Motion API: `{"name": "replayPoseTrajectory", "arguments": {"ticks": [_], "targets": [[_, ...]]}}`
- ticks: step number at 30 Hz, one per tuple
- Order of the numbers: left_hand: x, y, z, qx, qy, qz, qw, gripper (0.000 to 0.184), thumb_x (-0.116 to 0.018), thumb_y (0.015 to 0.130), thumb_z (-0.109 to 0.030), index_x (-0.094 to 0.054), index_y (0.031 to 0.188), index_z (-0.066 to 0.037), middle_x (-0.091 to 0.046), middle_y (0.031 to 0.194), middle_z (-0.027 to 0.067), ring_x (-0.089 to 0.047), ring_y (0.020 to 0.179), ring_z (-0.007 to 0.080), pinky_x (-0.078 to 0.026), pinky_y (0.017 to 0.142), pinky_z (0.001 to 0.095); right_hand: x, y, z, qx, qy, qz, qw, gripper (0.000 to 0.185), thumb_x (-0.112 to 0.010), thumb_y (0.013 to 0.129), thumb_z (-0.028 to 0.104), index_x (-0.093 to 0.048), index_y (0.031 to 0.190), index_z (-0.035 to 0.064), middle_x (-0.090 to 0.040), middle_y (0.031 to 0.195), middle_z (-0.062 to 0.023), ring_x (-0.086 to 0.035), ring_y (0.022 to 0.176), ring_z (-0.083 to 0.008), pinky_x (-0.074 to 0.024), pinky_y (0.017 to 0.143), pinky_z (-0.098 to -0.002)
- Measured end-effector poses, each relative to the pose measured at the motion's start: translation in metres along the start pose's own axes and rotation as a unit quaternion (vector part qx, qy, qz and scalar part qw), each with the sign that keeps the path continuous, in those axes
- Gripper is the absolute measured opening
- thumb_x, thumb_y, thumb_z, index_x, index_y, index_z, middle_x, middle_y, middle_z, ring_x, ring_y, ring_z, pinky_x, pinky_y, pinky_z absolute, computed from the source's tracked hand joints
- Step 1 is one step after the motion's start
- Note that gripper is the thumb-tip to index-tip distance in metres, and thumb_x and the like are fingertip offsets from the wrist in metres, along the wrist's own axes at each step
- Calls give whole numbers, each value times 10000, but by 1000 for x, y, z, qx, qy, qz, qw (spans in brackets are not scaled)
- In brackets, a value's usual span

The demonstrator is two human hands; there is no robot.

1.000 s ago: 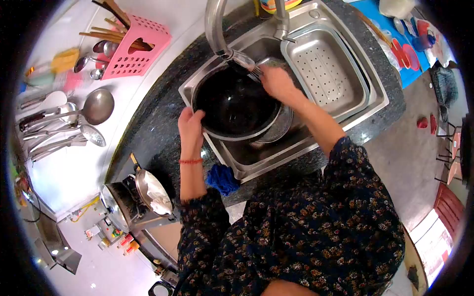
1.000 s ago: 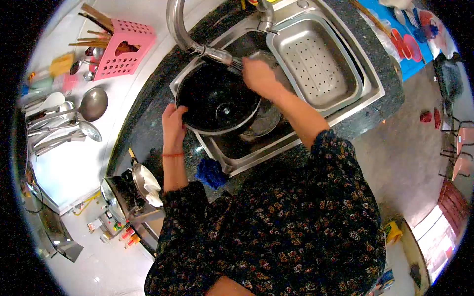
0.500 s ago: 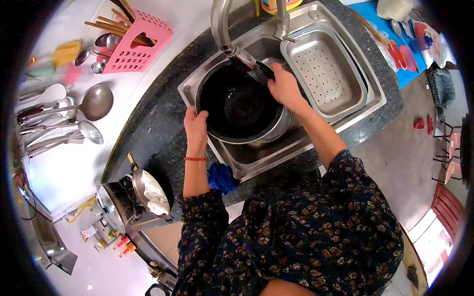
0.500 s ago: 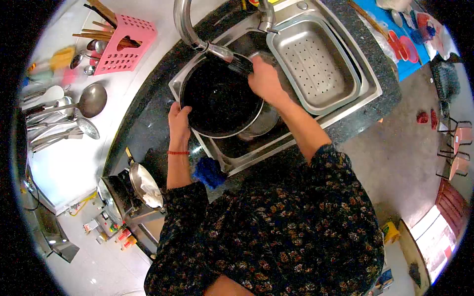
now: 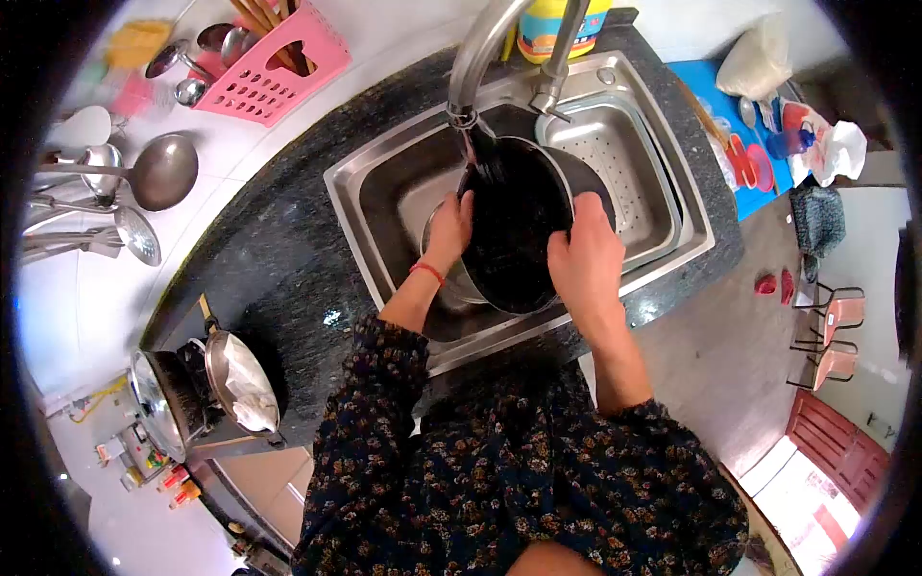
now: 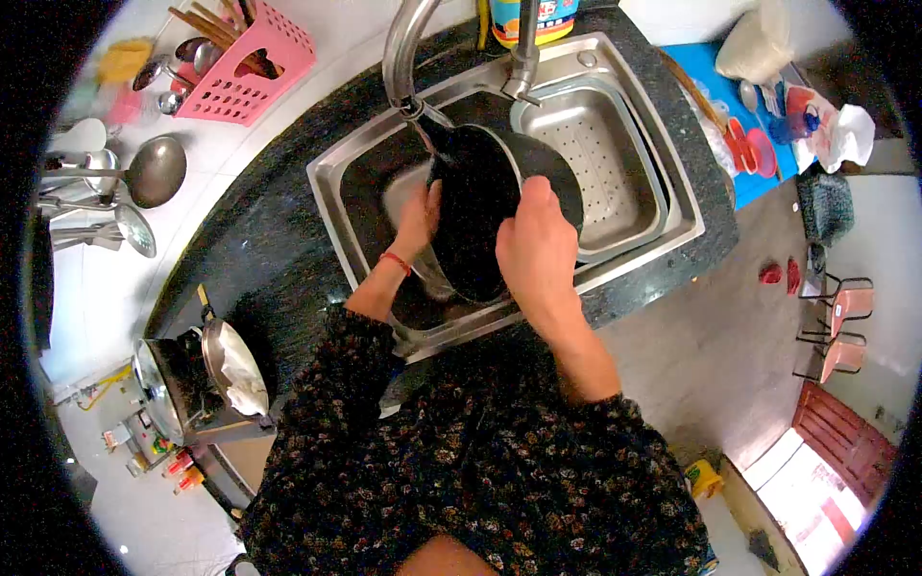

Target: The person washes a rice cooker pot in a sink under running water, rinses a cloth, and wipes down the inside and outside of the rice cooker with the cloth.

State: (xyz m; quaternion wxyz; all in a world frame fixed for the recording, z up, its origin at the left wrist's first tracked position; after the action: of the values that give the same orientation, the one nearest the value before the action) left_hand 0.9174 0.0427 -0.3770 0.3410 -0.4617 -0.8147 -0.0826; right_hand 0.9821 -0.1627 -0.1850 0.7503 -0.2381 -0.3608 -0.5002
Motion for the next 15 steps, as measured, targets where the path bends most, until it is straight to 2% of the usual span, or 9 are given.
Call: {"name": "replayPoseTrajectory", "arguments": {"ticks": [1,2,4,6,7,9,11,13,15], "targets": [[-6,7,-8,0,18,5,1000,423,-454,965,-406,-512,1060,2,-608,932,302,-558,891,486,-428,737,522,5,-1,0,-10,-6,-4,1000,232,-533,758,9,-414,957,13,-563,885,-265,-558,770,-489,-447,678,-556],[-14,20,-21,-37,-8,28,999,491,-470,949,-438,-463,1172,0,-594,934,343,-566,905,476,-441,734,530,9,-2,1,-21,-10,-9,1000,229,-533,762,13,-414,958,15,-563,889,-265,-557,774,-491,-446,679,-558],[-25,41,-56,-38,39,96,994,512,-508,923,-455,-460,1183,-17,-595,964,338,-577,925,456,-454,751,509,16,-5,-1,-31,-19,-12,999,223,-529,766,26,-426,964,20,-566,903,-264,-557,800,-490,-446,699,-553],[-27,58,-86,-165,88,57,981,517,-551,893,-470,-484,1152,-28,-606,971,304,-590,922,426,-464,759,479,18,-8,2,-16,-20,-23,999,235,-532,762,29,-431,974,18,-568,904,-263,-558,806,-488,-448,708,-548],[-27,56,-101,-285,112,-19,952,509,-575,875,-475,-509,1115,-31,-616,962,274,-598,909,406,-467,759,460,20,-7,4,-8,-21,-29,999,241,-534,761,31,-433,979,17,-569,905,-262,-558,809,-486,-449,712,-545],[-38,60,-114,-374,91,-6,923,434,-562,889,-444,-545,1028,-33,-609,956,197,-591,925,333,-457,789,409,21,-6,1,-25,-24,-29,999,253,-556,748,33,-453,978,17,-572,897,-253,-562,826,-469,-448,719,-528],[-59,77,-118,-314,2,176,933,347,-488,952,-370,-565,927,-33,-573,962,105,-563,982,226,-432,850,348,23,-4,-4,-32,-9,-41,999,249,-566,741,31,-464,968,18,-575,897,-248,-564,834,-460,-446,722,-517],[-59,87,-111,-258,-173,182,933,352,-427,979,-345,-570,911,-31,-585,892,78,-563,916,197,-440,849,335,25,-1,-8,-38,-14,-53,998,239,-574,735,28,-481,955,17,-579,895,-235,-567,843,-443,-446,732,-492],[-43,93,-105,-223,-146,123,956,369,-401,990,-335,-572,885,-25,-591,871,72,-564,903,192,-443,844,322,24,0,-9,-59,-8,-49,997,238,-574,736,28,-484,956,17,-579,890,-232,-567,838,-439,-448,732,-483]]}}
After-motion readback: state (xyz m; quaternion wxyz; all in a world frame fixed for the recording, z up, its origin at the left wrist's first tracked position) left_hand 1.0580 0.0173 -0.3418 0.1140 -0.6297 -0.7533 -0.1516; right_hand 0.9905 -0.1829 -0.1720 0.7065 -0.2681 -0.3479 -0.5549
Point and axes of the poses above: each hand's wrist, its own y-axis towards the middle knuckle, its own x-axis out of the back of the hand, z = x × y, the point moved 10 cm from there along y, towards the middle knuckle
